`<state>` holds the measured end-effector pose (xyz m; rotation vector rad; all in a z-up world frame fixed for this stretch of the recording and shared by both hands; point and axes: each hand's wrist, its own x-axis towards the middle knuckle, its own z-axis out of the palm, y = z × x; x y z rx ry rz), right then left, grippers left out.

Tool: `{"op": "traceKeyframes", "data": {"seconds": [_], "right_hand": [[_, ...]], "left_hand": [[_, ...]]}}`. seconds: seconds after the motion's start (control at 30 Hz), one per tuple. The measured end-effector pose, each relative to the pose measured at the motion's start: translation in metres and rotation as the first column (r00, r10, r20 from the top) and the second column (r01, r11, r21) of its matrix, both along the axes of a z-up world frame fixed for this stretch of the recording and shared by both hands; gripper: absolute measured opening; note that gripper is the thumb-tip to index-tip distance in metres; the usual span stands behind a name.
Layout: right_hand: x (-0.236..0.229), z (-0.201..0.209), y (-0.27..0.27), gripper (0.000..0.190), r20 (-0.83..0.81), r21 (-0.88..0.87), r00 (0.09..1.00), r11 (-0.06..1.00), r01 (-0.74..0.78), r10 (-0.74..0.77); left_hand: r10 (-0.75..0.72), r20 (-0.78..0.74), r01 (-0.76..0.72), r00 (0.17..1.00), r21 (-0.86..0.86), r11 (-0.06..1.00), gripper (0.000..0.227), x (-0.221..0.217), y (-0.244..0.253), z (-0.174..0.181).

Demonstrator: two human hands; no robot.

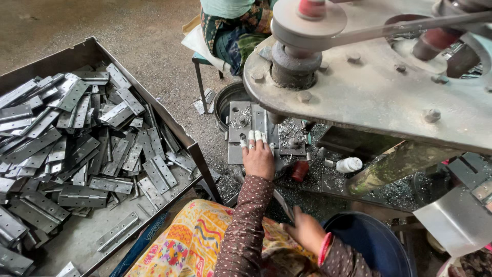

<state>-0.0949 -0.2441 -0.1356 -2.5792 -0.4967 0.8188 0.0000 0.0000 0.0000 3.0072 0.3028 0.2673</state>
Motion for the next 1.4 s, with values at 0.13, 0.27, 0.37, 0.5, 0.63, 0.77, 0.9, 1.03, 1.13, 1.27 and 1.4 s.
{"op": "traceKeyframes", "data": {"seconds": [0.13, 0.27, 0.37, 0.5, 0.63, 0.77, 0.9, 1.03, 1.13, 1.27, 1.4], "right_hand": [[-0.038, -0.051, 0.015, 0.057, 0.13, -0.025, 0.977, 0.985, 0.173, -0.168], [-0.031, -0.043, 0.014, 0.069, 0.049, -0.074, 0.988, 0.986, 0.15, -0.147], [-0.006, -0.016, 0.007, 0.063, 0.111, -0.002, 0.992, 0.999, 0.054, -0.054], [-0.002, -0.011, -0.003, 0.059, 0.112, 0.012, 0.993, 1.0, 0.027, -0.028], [-0.034, -0.052, 0.016, 0.053, 0.157, 0.124, 0.975, 0.982, 0.139, -0.158], [-0.028, -0.052, 0.021, 0.074, 0.076, 0.037, 0.988, 0.99, 0.135, -0.138], [-0.022, 0.014, 0.008, 0.055, -0.058, 0.008, 0.977, 0.978, 0.207, -0.206], [-0.023, 0.072, 0.02, 0.049, 0.378, 0.399, 0.87, 0.904, 0.155, -0.316], [-0.02, 0.09, 0.031, 0.051, 0.404, 0.45, 0.839, 0.878, 0.165, -0.364], [-0.032, 0.086, 0.027, 0.048, 0.423, 0.557, 0.819, 0.824, 0.103, -0.389], [-0.025, 0.084, 0.023, 0.044, 0.369, 0.549, 0.823, 0.816, 0.182, -0.432]], "left_hand": [[-0.022, 0.028, 0.023, 0.999, -0.047, 0.999, 0.042, -0.009, 0.002, 0.018], [-0.024, 0.072, 0.027, 0.997, -0.048, 0.998, 0.036, -0.025, 0.003, 0.026], [-0.026, 0.02, 0.028, 0.999, -0.101, 0.994, 0.032, -0.011, 0.014, 0.028], [-0.003, -0.014, 0.001, 1.0, -0.144, 0.99, 0.028, 0.018, 0.024, 0.026], [0.003, 0.153, 0.013, 0.988, -0.106, 0.994, 0.027, 0.018, 0.025, 0.027], [-0.01, 0.03, 0.014, 0.999, -0.13, 0.991, 0.027, 0.017, 0.028, 0.03], [-0.067, 0.233, 0.072, 0.97, -0.016, 0.997, 0.03, 0.001, 0.028, 0.035], [-0.122, -0.194, 0.079, 0.973, -0.214, 0.974, 0.032, -0.067, 0.004, 0.043], [-0.126, 0.331, 0.09, 0.935, 0.12, 0.989, 0.039, -0.111, -0.008, 0.047], [-0.239, 0.489, 0.26, 0.839, 0.024, 0.965, 0.023, -0.141, -0.003, 0.045], [-0.191, 0.414, 0.325, 0.89, -0.281, 0.903, 0.013, -0.126, 0.001, 0.052]]}}
